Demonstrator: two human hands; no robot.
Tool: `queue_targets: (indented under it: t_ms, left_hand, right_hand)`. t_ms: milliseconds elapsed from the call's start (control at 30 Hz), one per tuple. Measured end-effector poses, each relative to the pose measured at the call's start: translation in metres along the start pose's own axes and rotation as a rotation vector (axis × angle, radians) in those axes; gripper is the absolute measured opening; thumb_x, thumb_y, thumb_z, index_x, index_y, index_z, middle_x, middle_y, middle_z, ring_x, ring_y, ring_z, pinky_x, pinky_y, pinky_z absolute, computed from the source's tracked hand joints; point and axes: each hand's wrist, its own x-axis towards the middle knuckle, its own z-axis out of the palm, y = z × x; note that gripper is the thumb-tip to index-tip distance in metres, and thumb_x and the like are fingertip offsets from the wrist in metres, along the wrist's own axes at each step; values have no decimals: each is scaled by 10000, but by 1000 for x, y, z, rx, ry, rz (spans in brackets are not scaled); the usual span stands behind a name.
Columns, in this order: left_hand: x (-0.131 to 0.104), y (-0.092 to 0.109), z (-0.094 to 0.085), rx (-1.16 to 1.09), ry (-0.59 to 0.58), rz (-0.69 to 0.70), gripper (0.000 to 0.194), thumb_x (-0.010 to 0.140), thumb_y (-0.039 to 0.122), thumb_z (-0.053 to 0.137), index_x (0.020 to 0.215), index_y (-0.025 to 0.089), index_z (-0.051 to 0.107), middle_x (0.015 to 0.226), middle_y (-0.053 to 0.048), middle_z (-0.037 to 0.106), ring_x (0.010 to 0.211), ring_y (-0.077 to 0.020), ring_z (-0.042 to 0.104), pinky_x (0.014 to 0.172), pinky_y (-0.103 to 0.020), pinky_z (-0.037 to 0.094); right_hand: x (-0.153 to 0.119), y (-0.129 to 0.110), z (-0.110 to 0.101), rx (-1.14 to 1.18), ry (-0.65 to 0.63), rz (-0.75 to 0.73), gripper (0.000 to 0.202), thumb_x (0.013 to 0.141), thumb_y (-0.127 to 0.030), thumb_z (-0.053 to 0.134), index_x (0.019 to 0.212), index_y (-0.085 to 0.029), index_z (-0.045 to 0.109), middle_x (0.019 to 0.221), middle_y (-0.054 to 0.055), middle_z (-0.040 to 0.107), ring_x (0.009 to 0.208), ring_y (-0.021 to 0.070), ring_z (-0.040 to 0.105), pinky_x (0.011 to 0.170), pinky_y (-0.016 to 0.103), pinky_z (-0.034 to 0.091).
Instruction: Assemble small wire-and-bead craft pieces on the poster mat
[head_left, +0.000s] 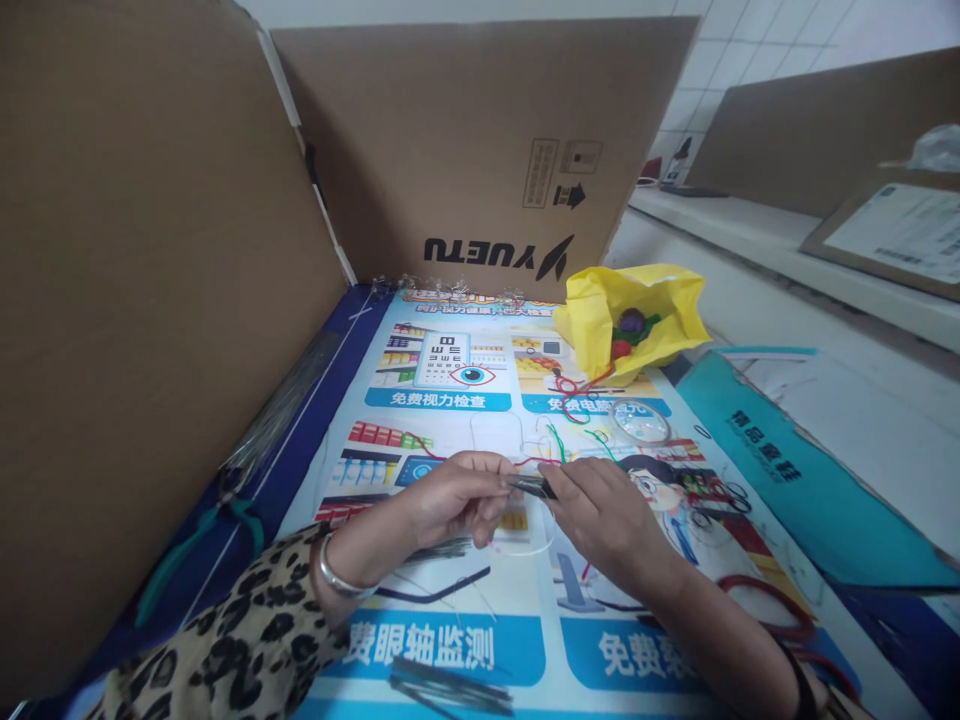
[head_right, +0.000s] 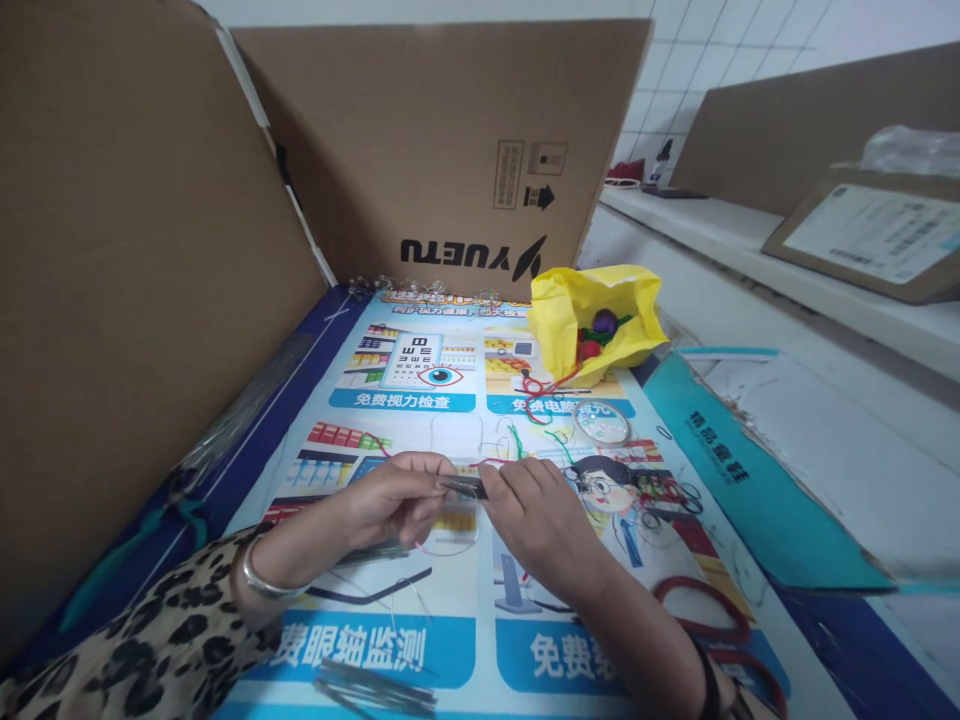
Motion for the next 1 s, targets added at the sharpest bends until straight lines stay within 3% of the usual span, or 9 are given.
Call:
queue_targets:
  t_ms: [167, 300, 433, 567, 1000]
  left_hand:
    - [-3, 10, 3, 295, 111, 11, 77, 758, 214, 522, 756, 137, 526, 419, 58, 501, 328, -61, 460, 390, -165, 320]
    - [-4, 11, 2, 402, 92, 32, 119, 792, 245, 506, 804, 131, 537, 445, 48, 527, 380, -63, 486, 458, -176, 362]
    - [-4, 8, 0, 213, 42, 27, 84, 793, 227, 519, 796, 143, 525, 473, 59, 494, 358, -56, 460, 406, -172, 329]
    - [-2, 3, -1, 6, -29, 33, 80, 800, 226, 535, 804, 147, 528, 464, 78, 429, 332, -54, 411, 418, -200, 394]
    - [-5, -1, 8, -281, -169, -73, 56, 779, 185, 540, 749, 155, 503, 447, 90, 300, 311, -42, 282, 378, -196, 419]
  right_hand:
    - [2, -1, -2, -10, -59, -24, 242, 876, -211, 460, 1057, -94, 571, 827, 107, 622, 760, 216, 553, 678, 361, 436]
    - [5, -2, -3, 9, -82, 19, 252, 884, -264, 457, 1033, -100, 577, 811, 104, 630, 758, 217, 572, 669, 349, 455]
    - [8, -2, -4, 90, -61, 83, 247, 903, -273, 403, 1010, -132, 575, 836, 104, 636, 788, 213, 579, 707, 355, 471]
    - [8, -1, -4, 173, -17, 136, 233, 887, -272, 434, 1031, -141, 562, 868, 105, 635, 813, 217, 573, 722, 370, 477]
    - [6, -2, -2, 174, 79, 46, 224, 858, -209, 483, 1063, -152, 555, 862, 91, 625, 804, 206, 540, 731, 362, 452]
